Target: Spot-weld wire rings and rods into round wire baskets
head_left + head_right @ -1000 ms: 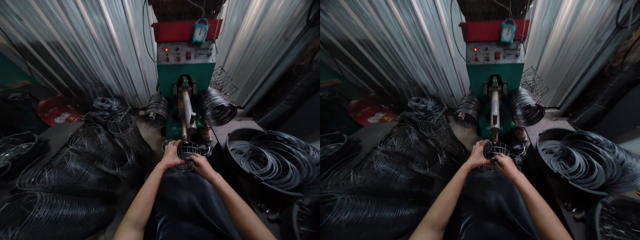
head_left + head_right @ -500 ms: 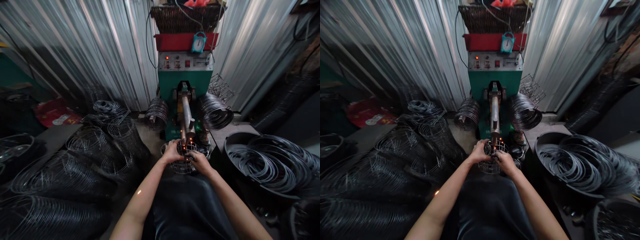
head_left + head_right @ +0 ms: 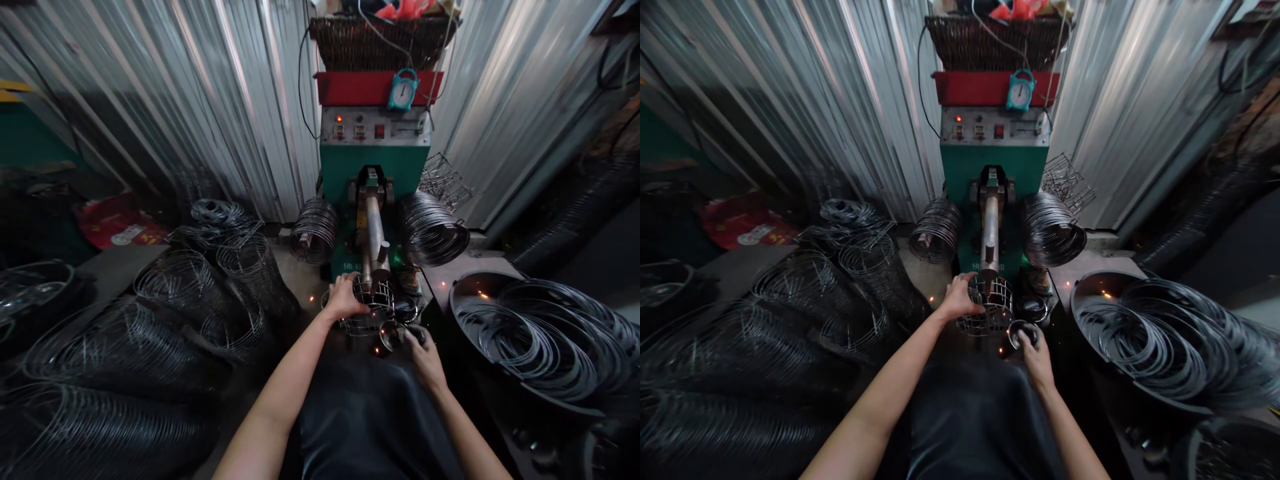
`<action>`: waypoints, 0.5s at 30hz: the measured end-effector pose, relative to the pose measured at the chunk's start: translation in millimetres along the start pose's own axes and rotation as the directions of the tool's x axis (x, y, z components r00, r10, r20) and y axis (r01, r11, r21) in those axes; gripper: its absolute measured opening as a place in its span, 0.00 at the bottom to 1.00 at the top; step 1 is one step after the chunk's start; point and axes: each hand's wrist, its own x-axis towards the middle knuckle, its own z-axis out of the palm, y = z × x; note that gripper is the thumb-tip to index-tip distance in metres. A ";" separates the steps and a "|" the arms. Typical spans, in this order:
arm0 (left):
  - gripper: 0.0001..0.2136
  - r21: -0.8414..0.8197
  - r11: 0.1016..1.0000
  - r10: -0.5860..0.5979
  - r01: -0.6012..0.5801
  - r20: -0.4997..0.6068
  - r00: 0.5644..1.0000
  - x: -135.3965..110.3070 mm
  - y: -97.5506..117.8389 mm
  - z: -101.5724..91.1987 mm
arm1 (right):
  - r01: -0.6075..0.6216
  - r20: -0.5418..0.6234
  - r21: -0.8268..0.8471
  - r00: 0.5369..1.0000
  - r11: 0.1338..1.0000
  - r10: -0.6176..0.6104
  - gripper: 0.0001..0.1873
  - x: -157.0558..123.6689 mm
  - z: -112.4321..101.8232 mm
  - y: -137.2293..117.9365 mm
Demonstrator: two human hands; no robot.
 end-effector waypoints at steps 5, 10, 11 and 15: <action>0.43 -0.008 0.998 -0.064 0.064 0.012 0.998 13.3 -0.9 -0.3 | -0.140 -0.074 0.018 0.987 0.990 0.141 0.22 -39.6 -14.4 76.4; 0.44 -0.020 0.997 -0.073 0.073 0.018 0.997 17.7 2.2 2.9 | -0.214 -0.168 0.194 0.954 0.957 0.247 0.23 -43.6 -16.1 89.6; 0.44 -0.027 0.997 -0.073 0.074 0.017 0.997 19.0 3.3 3.8 | -0.261 -0.168 0.295 0.933 0.919 0.319 0.22 -41.3 -17.6 87.8; 0.45 -0.040 0.995 -0.085 0.086 0.033 0.996 24.0 0.0 -0.4 | -0.429 -0.030 0.649 0.811 0.628 0.585 0.16 -26.1 -28.5 75.9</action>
